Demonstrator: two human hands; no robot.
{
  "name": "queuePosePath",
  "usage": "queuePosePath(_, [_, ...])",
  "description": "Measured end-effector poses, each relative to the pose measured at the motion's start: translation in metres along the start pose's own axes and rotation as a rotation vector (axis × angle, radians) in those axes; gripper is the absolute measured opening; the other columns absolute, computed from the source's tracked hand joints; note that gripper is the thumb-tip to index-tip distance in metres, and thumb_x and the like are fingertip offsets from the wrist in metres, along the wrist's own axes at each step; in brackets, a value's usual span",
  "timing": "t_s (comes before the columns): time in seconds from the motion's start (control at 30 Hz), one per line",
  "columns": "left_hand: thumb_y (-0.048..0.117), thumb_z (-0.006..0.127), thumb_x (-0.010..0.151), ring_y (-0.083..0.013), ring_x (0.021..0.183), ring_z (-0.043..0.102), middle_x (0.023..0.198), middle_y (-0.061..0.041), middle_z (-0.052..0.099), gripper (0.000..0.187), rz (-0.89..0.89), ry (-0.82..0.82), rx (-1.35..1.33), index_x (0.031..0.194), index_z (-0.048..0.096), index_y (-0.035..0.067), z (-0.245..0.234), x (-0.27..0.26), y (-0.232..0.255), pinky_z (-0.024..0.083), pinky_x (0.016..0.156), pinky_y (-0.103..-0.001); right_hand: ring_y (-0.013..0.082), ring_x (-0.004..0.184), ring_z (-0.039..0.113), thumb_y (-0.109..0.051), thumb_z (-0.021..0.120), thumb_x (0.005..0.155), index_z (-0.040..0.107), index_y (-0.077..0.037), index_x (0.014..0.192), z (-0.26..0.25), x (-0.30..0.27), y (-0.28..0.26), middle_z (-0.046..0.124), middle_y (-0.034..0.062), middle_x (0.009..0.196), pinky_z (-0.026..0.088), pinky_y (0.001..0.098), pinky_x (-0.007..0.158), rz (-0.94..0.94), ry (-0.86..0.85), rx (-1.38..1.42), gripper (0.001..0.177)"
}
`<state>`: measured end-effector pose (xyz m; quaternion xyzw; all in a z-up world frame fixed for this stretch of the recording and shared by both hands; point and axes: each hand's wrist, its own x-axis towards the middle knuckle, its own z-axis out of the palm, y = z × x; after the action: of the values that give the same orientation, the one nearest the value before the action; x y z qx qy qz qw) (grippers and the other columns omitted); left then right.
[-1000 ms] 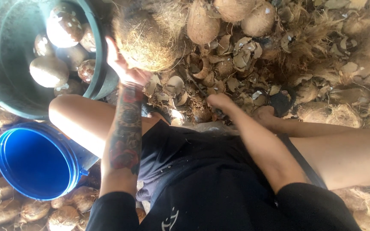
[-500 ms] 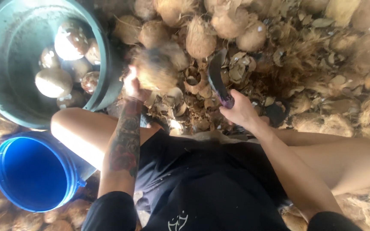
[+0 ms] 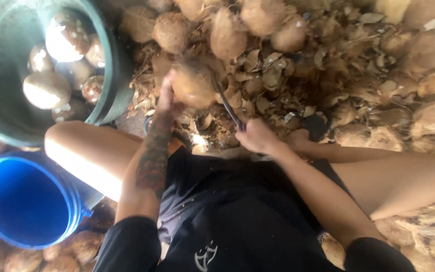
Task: The person sits on the ground surrounded by coconuts and uses a large knife to peel the husks off several coconuts. The person holds each coconut in one hand and strikes it repeatedly with the knife to remove the outer layer, then places the peeled coconut into a nearby bucket.
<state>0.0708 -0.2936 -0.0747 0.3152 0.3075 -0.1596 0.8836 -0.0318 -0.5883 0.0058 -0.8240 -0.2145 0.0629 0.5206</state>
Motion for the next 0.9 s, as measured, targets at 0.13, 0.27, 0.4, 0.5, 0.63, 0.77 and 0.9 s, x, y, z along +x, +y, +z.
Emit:
queuePosePath(0.13, [0.064, 0.077, 0.076, -0.0360, 0.096, 0.077, 0.111, -0.016, 0.078, 0.067, -0.133, 0.040, 0.200, 0.116, 0.076, 0.011, 0.009, -0.011, 0.001, 0.066, 0.081, -0.053, 0.0255, 0.036, 0.058, -0.015, 0.058, 0.081, 0.058, -0.009, 0.054, -0.020, 0.016, -0.081, 0.055, 0.0107, 0.035, 0.048, 0.0336, 0.058, 0.630, -0.221, 0.291, 0.028])
queuePosePath(0.27, [0.066, 0.077, 0.076, -0.0445, 0.105, 0.074, 0.119, -0.021, 0.075, 0.078, -0.195, 0.080, 0.185, 0.128, 0.072, 0.009, -0.002, -0.014, -0.008, 0.061, 0.089, -0.065, 0.0237, 0.046, 0.062, -0.010, 0.055, 0.084, 0.059, -0.008, 0.070, -0.046, 0.023, -0.124, 0.061, 0.0106, 0.051, 0.051, 0.0316, 0.058, 0.204, 0.004, 0.417, 0.014])
queuePosePath(0.4, [0.066, 0.076, 0.077, -0.0472, 0.105, 0.074, 0.120, -0.022, 0.075, 0.074, -0.205, 0.049, 0.124, 0.125, 0.073, 0.010, -0.002, -0.007, -0.008, 0.061, 0.090, -0.069, 0.0223, 0.066, 0.071, -0.013, 0.055, 0.092, 0.059, -0.008, 0.089, -0.043, 0.014, -0.090, 0.073, 0.0081, 0.077, 0.058, 0.0327, 0.062, -0.478, 0.225, 0.394, 0.007])
queuePosePath(0.5, [0.062, 0.078, 0.075, -0.0436, 0.101, 0.077, 0.117, -0.020, 0.077, 0.069, -0.109, 0.051, 0.045, 0.119, 0.076, 0.010, 0.008, -0.024, -0.002, 0.064, 0.087, -0.066, 0.0283, 0.056, 0.064, -0.025, 0.054, 0.099, 0.065, -0.016, 0.078, -0.002, -0.015, 0.024, 0.059, 0.0053, 0.059, 0.052, 0.0325, 0.056, -0.255, 0.196, -0.156, 0.025])
queuePosePath(0.63, [0.052, 0.068, 0.086, -0.0343, 0.104, 0.075, 0.115, -0.015, 0.076, 0.053, -0.091, 0.048, 0.088, 0.116, 0.073, 0.009, 0.021, -0.038, -0.007, 0.063, 0.088, -0.054, 0.0234, 0.040, 0.047, -0.029, 0.061, 0.081, 0.051, -0.006, 0.038, -0.019, 0.001, -0.058, 0.043, 0.0070, 0.036, 0.039, 0.0373, 0.052, 0.695, -0.217, 0.023, 0.050])
queuePosePath(0.77, [0.062, 0.079, 0.082, -0.0329, 0.088, 0.079, 0.105, -0.016, 0.078, 0.061, -0.089, -0.041, 0.102, 0.111, 0.077, 0.009, 0.019, -0.036, -0.015, 0.067, 0.071, -0.050, 0.0152, 0.048, 0.051, -0.004, 0.065, 0.072, 0.066, -0.011, 0.050, -0.056, 0.015, -0.139, 0.058, 0.0052, 0.049, 0.043, 0.0268, 0.054, 0.171, 0.049, 0.294, 0.023])
queuePosePath(0.9, [0.058, 0.080, 0.086, -0.0369, 0.095, 0.079, 0.113, -0.019, 0.078, 0.064, -0.111, -0.031, 0.178, 0.118, 0.074, 0.004, 0.013, -0.014, -0.015, 0.067, 0.077, -0.050, 0.0132, 0.048, 0.056, -0.014, 0.061, 0.088, 0.074, -0.011, 0.079, -0.057, 0.024, -0.112, 0.073, 0.0050, 0.068, 0.047, 0.0249, 0.050, -0.326, 0.268, 0.233, 0.017])
